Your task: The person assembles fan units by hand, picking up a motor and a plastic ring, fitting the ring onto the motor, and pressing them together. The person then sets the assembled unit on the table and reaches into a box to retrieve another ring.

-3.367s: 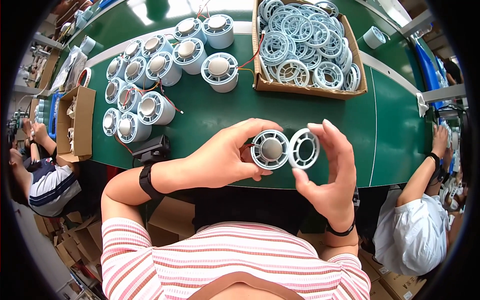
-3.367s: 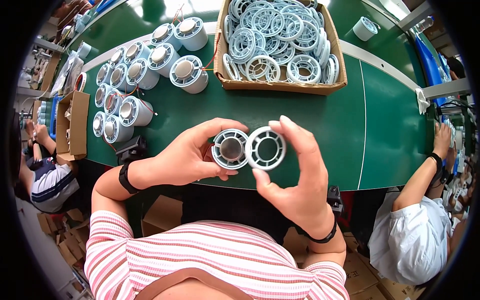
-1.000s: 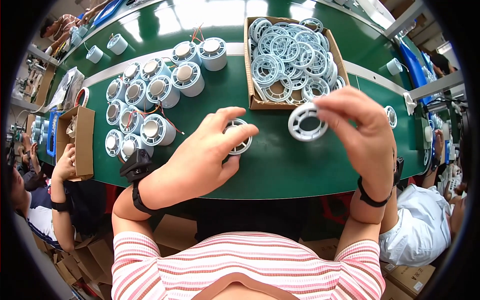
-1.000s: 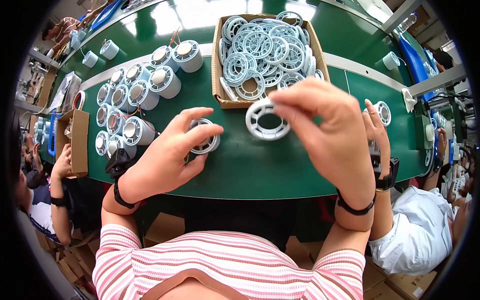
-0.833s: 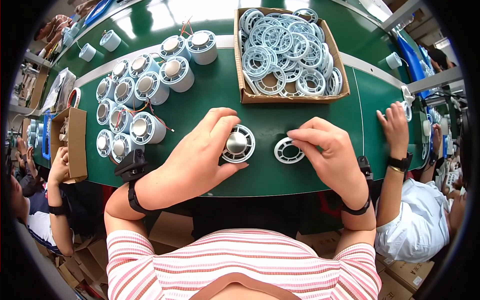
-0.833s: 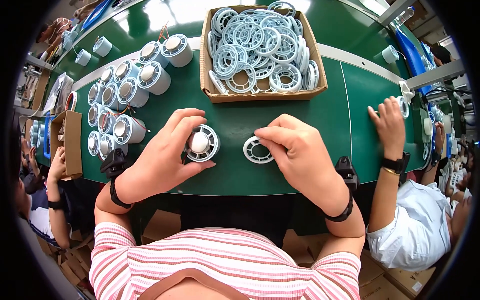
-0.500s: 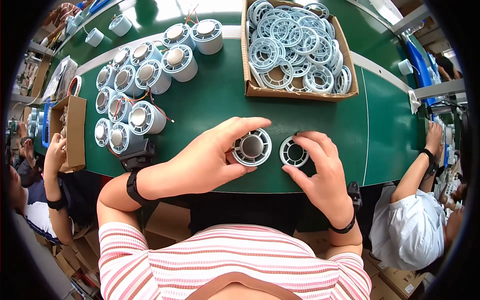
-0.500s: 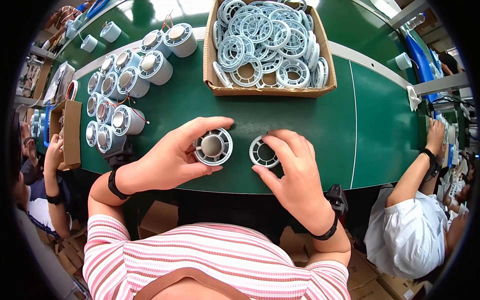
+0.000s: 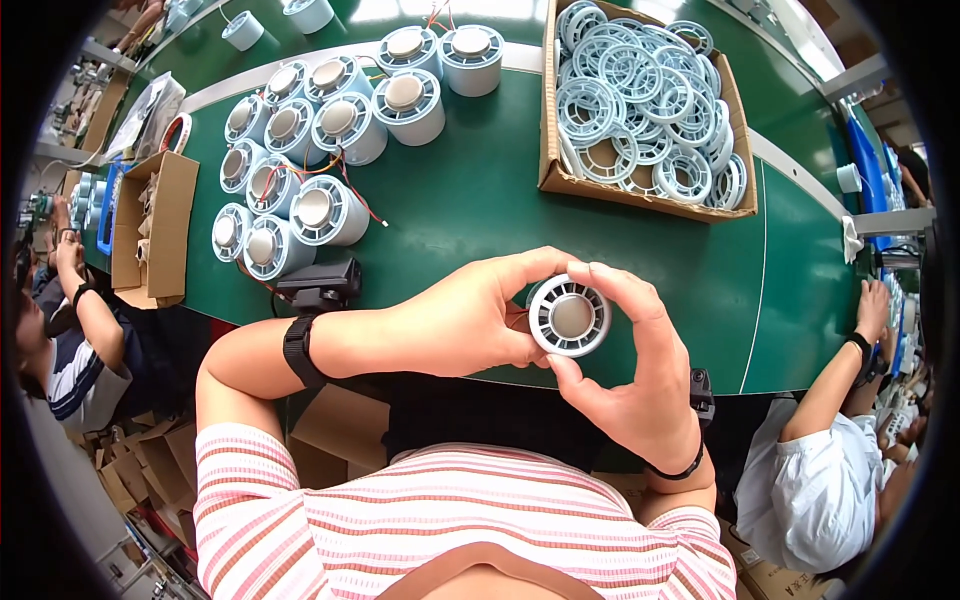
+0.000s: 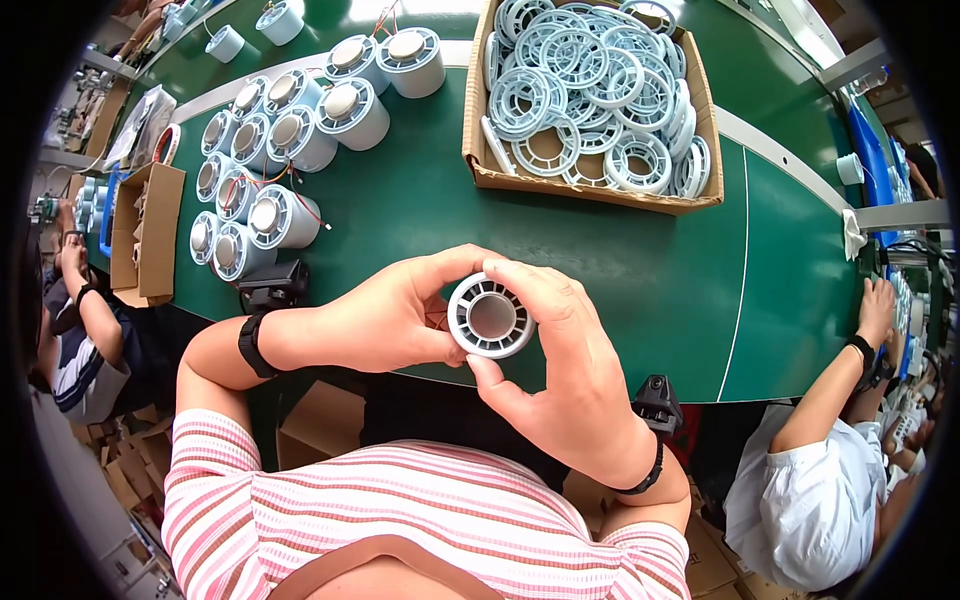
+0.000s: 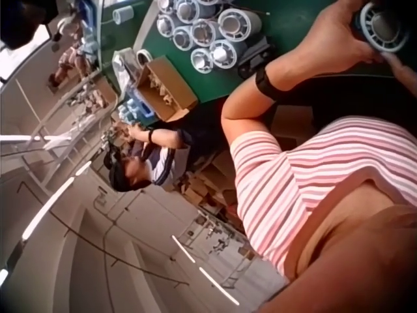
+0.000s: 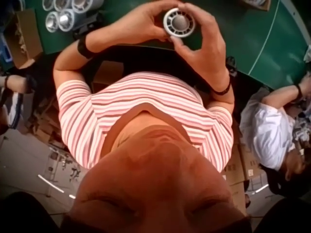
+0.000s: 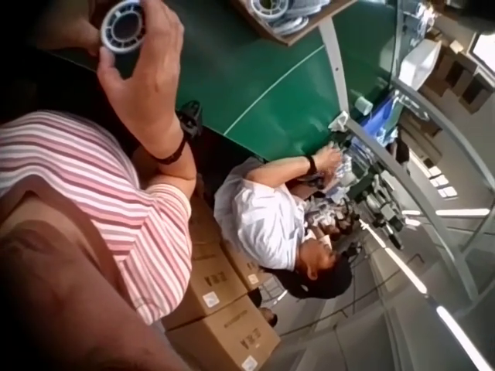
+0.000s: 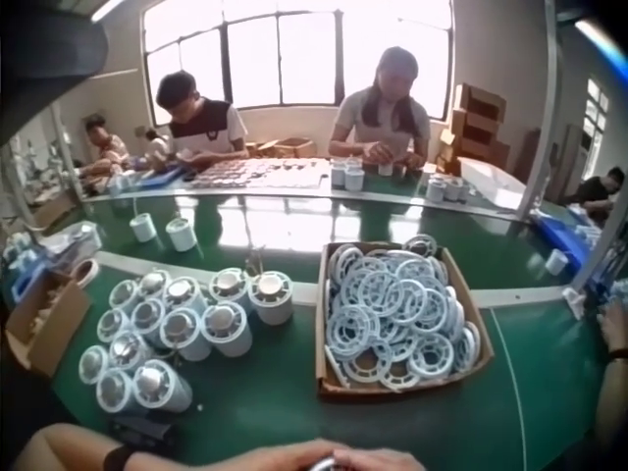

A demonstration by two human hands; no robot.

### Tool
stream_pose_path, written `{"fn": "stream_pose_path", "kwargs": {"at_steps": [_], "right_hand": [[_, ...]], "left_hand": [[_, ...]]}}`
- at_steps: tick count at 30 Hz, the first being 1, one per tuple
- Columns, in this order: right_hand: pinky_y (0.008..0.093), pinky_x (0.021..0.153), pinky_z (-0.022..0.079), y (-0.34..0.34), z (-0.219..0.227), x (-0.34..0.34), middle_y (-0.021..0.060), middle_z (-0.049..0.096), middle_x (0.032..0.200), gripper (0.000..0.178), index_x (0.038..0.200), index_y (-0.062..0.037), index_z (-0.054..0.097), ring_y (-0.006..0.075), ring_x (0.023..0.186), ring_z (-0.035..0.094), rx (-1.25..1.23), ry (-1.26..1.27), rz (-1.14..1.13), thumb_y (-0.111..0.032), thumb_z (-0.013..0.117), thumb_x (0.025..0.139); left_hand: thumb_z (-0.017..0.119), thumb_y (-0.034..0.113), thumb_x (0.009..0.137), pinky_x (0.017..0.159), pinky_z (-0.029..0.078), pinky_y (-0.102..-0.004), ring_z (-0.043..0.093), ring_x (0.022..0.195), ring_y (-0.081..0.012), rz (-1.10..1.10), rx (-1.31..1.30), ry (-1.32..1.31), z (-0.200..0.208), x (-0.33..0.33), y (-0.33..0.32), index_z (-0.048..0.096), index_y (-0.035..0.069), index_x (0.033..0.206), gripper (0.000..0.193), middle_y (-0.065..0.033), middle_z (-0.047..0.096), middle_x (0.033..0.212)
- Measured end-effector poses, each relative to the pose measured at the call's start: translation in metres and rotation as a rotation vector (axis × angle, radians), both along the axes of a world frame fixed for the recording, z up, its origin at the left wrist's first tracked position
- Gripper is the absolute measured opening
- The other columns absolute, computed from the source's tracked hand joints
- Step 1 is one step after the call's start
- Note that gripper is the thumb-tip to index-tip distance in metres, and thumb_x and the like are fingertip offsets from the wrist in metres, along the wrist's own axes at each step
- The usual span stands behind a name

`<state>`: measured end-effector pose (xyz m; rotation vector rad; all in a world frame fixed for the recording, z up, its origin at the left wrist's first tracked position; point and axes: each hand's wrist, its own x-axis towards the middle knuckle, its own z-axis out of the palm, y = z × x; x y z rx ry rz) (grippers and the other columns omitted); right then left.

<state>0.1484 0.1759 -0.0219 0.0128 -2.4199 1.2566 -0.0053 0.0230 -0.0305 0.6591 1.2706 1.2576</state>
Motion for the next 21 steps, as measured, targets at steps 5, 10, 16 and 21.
{"fn": "stream_pose_path", "kwargs": {"at_steps": [5, 10, 16, 21], "right_hand": [[0.0395, 0.106, 0.049, 0.005, -0.001, 0.0, 0.0152, 0.065, 0.131, 0.075, 0.141, -0.0012, 0.051, 0.0293, 0.122, 0.064, -0.045, -0.031, 0.039, 0.003, 0.081, 0.072], [0.0409, 0.106, 0.049, 0.01, -0.001, -0.001, 0.0146, 0.065, 0.133, 0.074, 0.139, -0.0012, 0.053, 0.031, 0.122, 0.062, -0.057, -0.033, 0.085, 0.003, 0.08, 0.07], [0.0423, 0.103, 0.05, 0.011, -0.002, 0.002, 0.0137, 0.063, 0.135, 0.064, 0.132, -0.005, 0.064, 0.0329, 0.122, 0.061, 0.103, -0.04, 0.089, 0.002, 0.08, 0.071], [0.0416, 0.102, 0.05, 0.011, 0.0, 0.003, 0.0134, 0.062, 0.136, 0.058, 0.128, -0.0072, 0.068, 0.0325, 0.122, 0.061, 0.03, -0.084, 0.079, 0.003, 0.079, 0.072]], "left_hand": [[0.073, -0.005, 0.088, 0.102, 0.058, -0.0329, 0.061, 0.123, -0.0181, -0.053, 0.012, 0.015, -0.004, -0.003, 0.0, 0.049, 0.006, 0.146, 0.063, -0.0079, 0.056, 0.135], [0.076, -0.001, 0.09, 0.103, 0.056, -0.0327, 0.06, 0.122, -0.0153, -0.089, 0.056, 0.111, -0.008, -0.003, 0.0, 0.048, 0.005, 0.147, 0.064, -0.006, 0.055, 0.136], [0.079, 0.001, 0.089, 0.1, 0.057, -0.0331, 0.064, 0.117, -0.0152, -0.075, 0.012, 0.123, 0.016, -0.008, 0.0, 0.049, 0.004, 0.143, 0.062, -0.0061, 0.057, 0.129], [0.081, 0.002, 0.085, 0.087, 0.056, -0.0305, 0.066, 0.101, -0.0165, -0.109, -0.043, 0.718, 0.032, -0.02, -0.015, 0.058, 0.002, 0.128, 0.049, -0.0083, 0.059, 0.117]]}}
